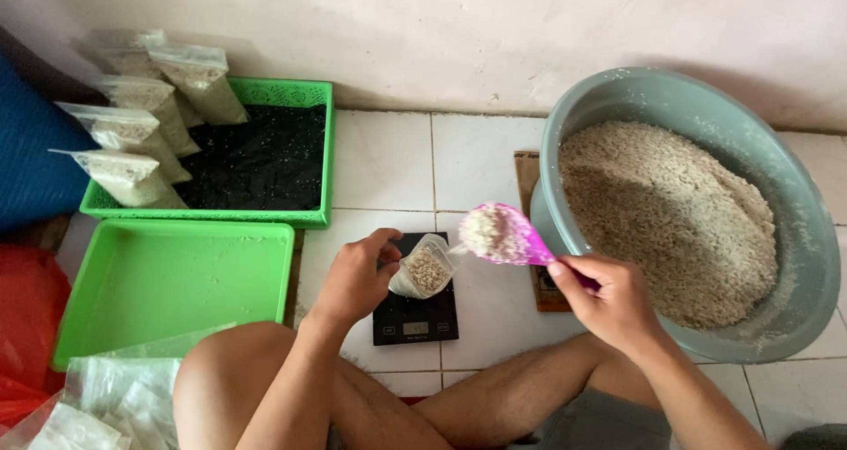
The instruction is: The person scoops grains from a large tub into small plastic bags, weighs each bag on a digital scale, and seals the bags by hand.
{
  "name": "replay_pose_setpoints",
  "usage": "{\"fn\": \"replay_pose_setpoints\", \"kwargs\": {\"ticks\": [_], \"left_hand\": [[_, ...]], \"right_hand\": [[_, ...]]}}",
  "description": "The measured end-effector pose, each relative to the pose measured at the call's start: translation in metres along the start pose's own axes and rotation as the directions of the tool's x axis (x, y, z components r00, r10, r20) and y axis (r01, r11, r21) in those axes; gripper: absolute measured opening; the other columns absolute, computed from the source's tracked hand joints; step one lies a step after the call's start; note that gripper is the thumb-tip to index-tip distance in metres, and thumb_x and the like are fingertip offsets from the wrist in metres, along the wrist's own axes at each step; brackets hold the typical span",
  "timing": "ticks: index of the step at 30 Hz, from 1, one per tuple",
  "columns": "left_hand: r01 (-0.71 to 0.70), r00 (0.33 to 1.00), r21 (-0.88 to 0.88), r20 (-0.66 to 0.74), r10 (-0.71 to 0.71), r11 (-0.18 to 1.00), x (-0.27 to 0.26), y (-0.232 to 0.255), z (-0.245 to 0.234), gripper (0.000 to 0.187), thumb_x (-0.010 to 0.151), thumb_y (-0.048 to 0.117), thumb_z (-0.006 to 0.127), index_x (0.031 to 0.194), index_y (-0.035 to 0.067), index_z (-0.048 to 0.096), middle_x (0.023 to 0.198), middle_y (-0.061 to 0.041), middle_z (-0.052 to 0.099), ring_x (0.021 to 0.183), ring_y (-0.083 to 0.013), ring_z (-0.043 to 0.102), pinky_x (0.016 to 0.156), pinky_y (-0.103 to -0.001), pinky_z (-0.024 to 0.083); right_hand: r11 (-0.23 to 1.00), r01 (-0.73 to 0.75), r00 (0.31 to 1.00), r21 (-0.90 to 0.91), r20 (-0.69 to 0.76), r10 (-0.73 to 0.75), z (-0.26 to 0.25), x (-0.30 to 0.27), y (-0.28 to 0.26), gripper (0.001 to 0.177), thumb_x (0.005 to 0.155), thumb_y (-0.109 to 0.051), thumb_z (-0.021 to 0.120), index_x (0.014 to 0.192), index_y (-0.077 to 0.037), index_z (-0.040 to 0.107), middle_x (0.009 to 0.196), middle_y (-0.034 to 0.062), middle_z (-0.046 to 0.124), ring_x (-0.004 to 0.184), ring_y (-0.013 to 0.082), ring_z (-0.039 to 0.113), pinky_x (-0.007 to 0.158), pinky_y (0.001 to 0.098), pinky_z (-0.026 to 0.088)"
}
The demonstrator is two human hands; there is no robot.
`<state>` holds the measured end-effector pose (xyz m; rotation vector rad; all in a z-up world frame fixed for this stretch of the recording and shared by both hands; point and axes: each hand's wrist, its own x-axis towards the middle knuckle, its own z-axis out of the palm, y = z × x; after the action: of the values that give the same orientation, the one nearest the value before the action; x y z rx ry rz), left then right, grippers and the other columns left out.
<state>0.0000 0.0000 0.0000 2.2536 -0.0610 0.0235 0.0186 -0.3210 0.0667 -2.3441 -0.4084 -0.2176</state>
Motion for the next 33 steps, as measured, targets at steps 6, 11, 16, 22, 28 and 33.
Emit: {"fn": "replay_pose_setpoints", "kwargs": {"ticks": [6,11,16,22,28,33], "left_hand": [[-0.004,0.999,0.026,0.04,0.003,1.0,0.002,0.002,0.0,0.047,0.079,0.002,0.071,0.124,0.01,0.062,0.087,-0.005,0.075,0.087,-0.0245,0.073,0.079,-0.04,0.057],[0.009,0.999,0.02,0.053,-0.01,1.0,0.0,0.01,-0.005,0.053,0.08,0.0,0.07,0.131,0.008,0.056,0.087,-0.007,0.075,0.087,-0.0275,0.073,0.08,-0.042,0.057],[0.022,0.997,-0.009,0.072,-0.022,1.0,-0.002,0.014,-0.008,0.057,0.081,-0.003,0.069,0.135,0.005,0.052,0.087,-0.011,0.075,0.087,-0.0303,0.072,0.081,-0.044,0.057],[0.02,0.997,0.028,0.075,-0.022,0.999,0.0,0.013,-0.007,0.057,0.081,-0.002,0.069,0.135,0.007,0.052,0.089,-0.01,0.075,0.088,-0.0294,0.072,0.08,-0.044,0.057],[0.175,0.984,-0.033,-0.024,-0.176,0.984,0.001,-0.011,0.008,0.052,0.076,-0.005,0.06,0.124,0.014,0.06,0.087,0.0,0.073,0.074,-0.0225,0.068,0.068,-0.036,0.053],[0.222,0.863,-0.174,-0.422,-0.277,0.959,0.008,-0.011,0.003,0.042,0.083,-0.001,0.064,0.124,0.0,0.053,0.086,-0.005,0.071,0.073,-0.016,0.068,0.06,-0.03,0.055]], "right_hand": [[0.991,0.13,0.992,0.03,0.001,-0.13,0.008,0.015,-0.034,0.012,0.087,-0.02,0.07,0.088,-0.013,0.08,0.047,0.0052,0.06,0.04,0.0119,0.05,0.04,0.0251,0.043],[0.872,0.442,0.89,-0.211,-0.022,-0.456,0.032,0.017,0.013,0.009,0.087,-0.02,0.071,0.087,-0.012,0.077,0.054,0.0015,0.06,0.048,0.0148,0.056,0.046,0.0256,0.047],[0.529,0.663,0.661,-0.529,0.083,-0.746,0.032,0.014,0.008,0.013,0.089,-0.021,0.066,0.087,-0.01,0.073,0.06,0.0026,0.054,0.056,0.0168,0.056,0.055,0.0281,0.048],[0.764,0.543,0.799,-0.349,-0.066,-0.598,0.028,0.013,0.029,0.009,0.085,-0.017,0.073,0.089,-0.009,0.076,0.059,0.003,0.057,0.053,0.0194,0.058,0.051,0.0282,0.05],[0.982,-0.187,0.977,-0.018,-0.109,0.184,-0.022,-0.003,0.036,0.021,0.093,-0.015,0.068,0.107,0.0,0.072,0.063,0.0086,0.064,0.043,0.0129,0.047,0.035,0.0255,0.032],[0.883,-0.394,0.845,0.255,-0.277,0.457,-0.061,-0.007,0.092,0.009,0.113,-0.006,0.057,0.114,-0.003,0.066,0.094,0.0067,0.064,0.073,0.0079,0.053,0.061,0.0182,0.045]]}}
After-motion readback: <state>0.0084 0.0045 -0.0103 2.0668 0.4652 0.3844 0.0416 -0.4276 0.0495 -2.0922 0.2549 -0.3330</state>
